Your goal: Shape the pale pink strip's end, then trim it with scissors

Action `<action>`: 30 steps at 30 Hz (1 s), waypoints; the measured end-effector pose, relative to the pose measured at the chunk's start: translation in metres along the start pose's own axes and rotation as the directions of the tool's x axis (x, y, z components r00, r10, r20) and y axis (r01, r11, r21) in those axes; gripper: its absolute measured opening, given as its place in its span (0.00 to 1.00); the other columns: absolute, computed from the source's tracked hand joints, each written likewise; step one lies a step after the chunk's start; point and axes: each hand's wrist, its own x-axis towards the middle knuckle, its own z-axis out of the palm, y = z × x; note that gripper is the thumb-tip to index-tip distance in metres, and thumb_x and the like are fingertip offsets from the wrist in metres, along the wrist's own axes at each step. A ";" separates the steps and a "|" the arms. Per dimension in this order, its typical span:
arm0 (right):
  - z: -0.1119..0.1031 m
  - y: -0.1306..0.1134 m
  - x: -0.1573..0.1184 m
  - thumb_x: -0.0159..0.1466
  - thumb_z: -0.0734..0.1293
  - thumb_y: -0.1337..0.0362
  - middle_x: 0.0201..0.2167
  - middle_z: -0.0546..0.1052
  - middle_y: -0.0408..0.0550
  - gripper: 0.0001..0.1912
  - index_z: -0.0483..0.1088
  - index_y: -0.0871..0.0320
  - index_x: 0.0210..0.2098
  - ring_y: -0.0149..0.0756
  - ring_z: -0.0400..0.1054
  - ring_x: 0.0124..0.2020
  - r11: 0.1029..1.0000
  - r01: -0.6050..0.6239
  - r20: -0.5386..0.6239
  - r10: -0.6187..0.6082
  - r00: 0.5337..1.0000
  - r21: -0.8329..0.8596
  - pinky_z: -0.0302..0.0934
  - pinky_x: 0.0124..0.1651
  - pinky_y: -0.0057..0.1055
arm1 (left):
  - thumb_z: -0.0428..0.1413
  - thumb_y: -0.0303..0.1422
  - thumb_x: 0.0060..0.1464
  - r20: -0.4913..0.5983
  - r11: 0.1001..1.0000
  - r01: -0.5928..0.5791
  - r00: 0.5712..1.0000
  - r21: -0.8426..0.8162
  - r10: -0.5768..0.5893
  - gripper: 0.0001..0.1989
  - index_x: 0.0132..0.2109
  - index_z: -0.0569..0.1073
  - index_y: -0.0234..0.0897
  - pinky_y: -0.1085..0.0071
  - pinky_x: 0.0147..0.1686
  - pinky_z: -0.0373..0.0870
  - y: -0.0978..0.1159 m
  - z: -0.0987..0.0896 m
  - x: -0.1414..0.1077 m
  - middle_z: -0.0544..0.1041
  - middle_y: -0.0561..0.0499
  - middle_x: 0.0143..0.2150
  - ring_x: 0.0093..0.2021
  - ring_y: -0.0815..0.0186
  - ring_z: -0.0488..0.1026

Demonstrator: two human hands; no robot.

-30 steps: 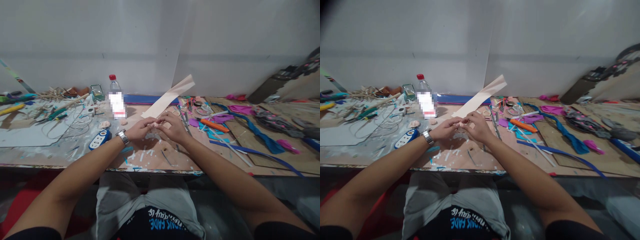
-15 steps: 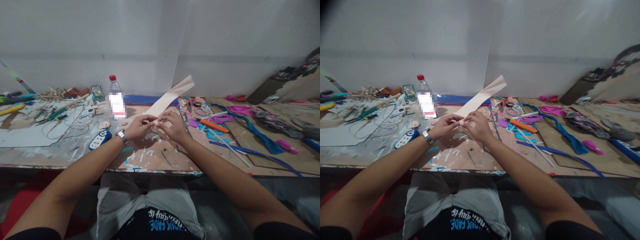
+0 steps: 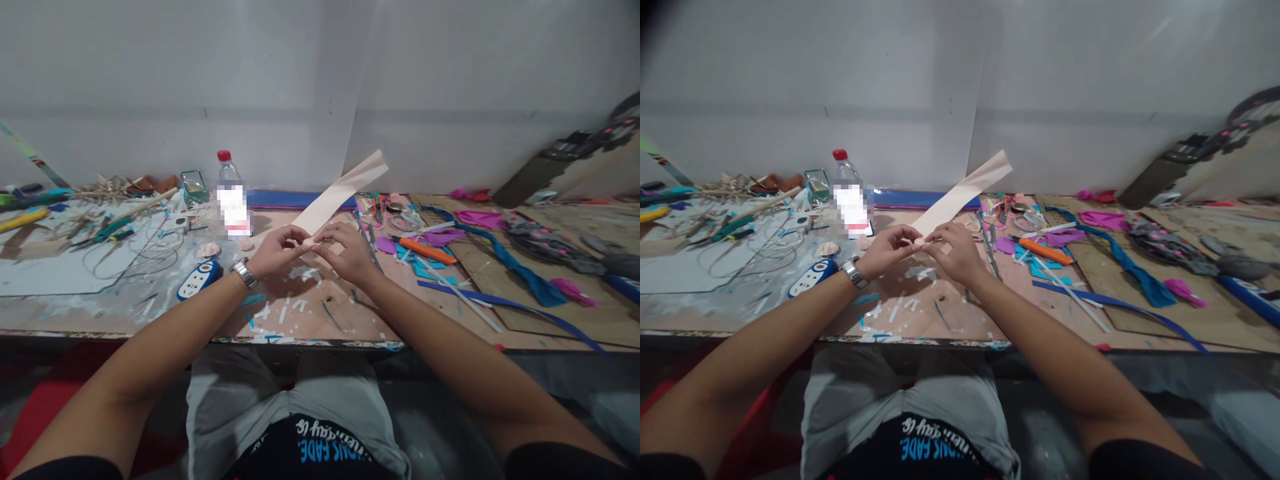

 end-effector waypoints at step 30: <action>0.000 -0.002 0.001 0.67 0.68 0.49 0.33 0.80 0.47 0.16 0.73 0.54 0.32 0.41 0.73 0.37 1.000 0.004 0.024 -0.005 1.000 0.024 0.61 0.44 0.39 | 0.63 0.44 0.57 0.030 0.999 0.007 1.000 -0.042 -0.006 0.20 0.48 0.76 0.33 0.68 0.43 0.72 0.000 -0.003 -0.001 0.78 0.43 0.46 0.42 0.64 0.75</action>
